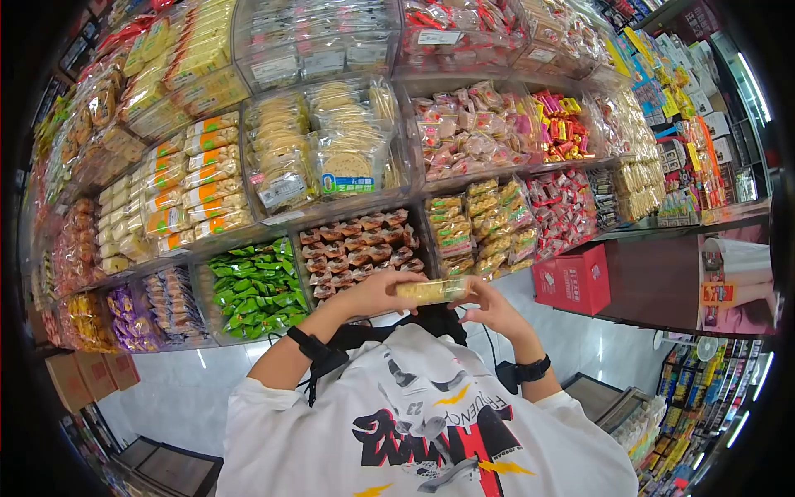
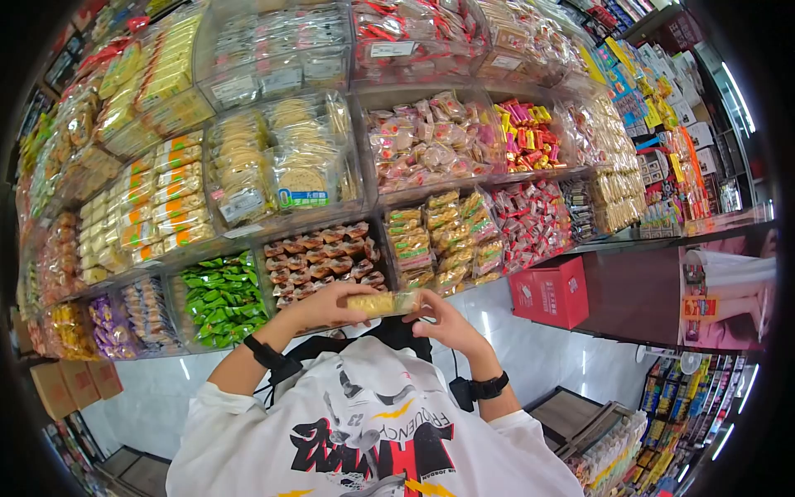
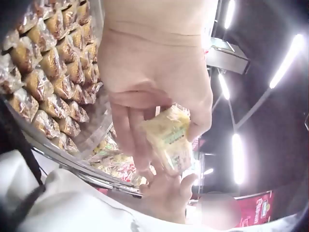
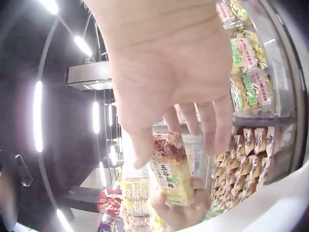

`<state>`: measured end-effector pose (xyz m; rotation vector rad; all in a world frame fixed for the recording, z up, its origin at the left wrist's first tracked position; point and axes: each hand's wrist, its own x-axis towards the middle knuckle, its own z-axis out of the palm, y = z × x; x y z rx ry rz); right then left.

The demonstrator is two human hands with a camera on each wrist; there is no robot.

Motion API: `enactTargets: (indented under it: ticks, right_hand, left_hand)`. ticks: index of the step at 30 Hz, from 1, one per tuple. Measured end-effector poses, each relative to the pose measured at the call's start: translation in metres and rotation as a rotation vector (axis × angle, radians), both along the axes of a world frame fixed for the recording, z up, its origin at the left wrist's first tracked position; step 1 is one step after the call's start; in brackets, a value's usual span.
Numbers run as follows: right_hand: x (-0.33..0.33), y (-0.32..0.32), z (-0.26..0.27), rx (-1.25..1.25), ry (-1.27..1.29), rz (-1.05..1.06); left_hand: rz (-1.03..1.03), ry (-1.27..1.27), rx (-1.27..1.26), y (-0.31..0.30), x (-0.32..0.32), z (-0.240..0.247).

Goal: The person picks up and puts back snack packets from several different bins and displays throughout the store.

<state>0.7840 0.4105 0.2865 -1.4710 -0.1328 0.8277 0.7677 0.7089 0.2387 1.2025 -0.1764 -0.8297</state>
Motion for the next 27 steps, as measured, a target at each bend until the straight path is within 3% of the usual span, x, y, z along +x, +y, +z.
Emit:
enactTargets:
  ticks: [1,4,7,8,11,12,14,16,19,27]
  right_hand:
    - [-0.004,0.002,0.0,0.084,-0.111,0.021]
    - [-0.007,-0.001,0.0,-0.076,-0.08,0.102]
    - [-0.012,-0.001,0.008,-0.054,0.059,0.001]
    - [-0.013,-0.002,0.01,-0.131,0.042,-0.035]
    - [-0.014,-0.009,0.013,-0.323,-0.008,-0.156]
    - [-0.016,-0.012,0.01,-0.353,-0.011,-0.197]
    - [-0.023,-0.014,0.005,-0.418,-0.024,-0.241]
    - [-0.024,-0.014,0.003,-0.485,-0.059,-0.246]
    - [-0.026,-0.006,0.0,-0.539,-0.096,-0.25]
    - [-0.026,0.016,0.001,-0.54,-0.181,-0.302]
  left_hand:
    - [-0.04,-0.014,0.016,0.003,-0.002,0.0]
    - [-0.162,-0.103,0.089,0.005,-0.005,0.013]
    - [-0.102,-0.217,0.136,-0.006,-0.006,-0.01]
    - [-0.077,-0.333,0.183,-0.006,-0.003,-0.012]
    - [-0.106,-0.302,0.467,-0.006,0.009,-0.003]
    - [-0.171,-0.58,0.572,-0.01,0.009,-0.036]
    - [-0.233,-0.865,0.621,-0.017,0.009,-0.066]
    - [-0.394,-1.067,0.793,-0.021,0.011,-0.043]
    - [-0.449,-1.177,0.913,-0.033,0.011,-0.068]
    - [-0.365,-1.327,1.013,-0.041,0.01,-0.097]
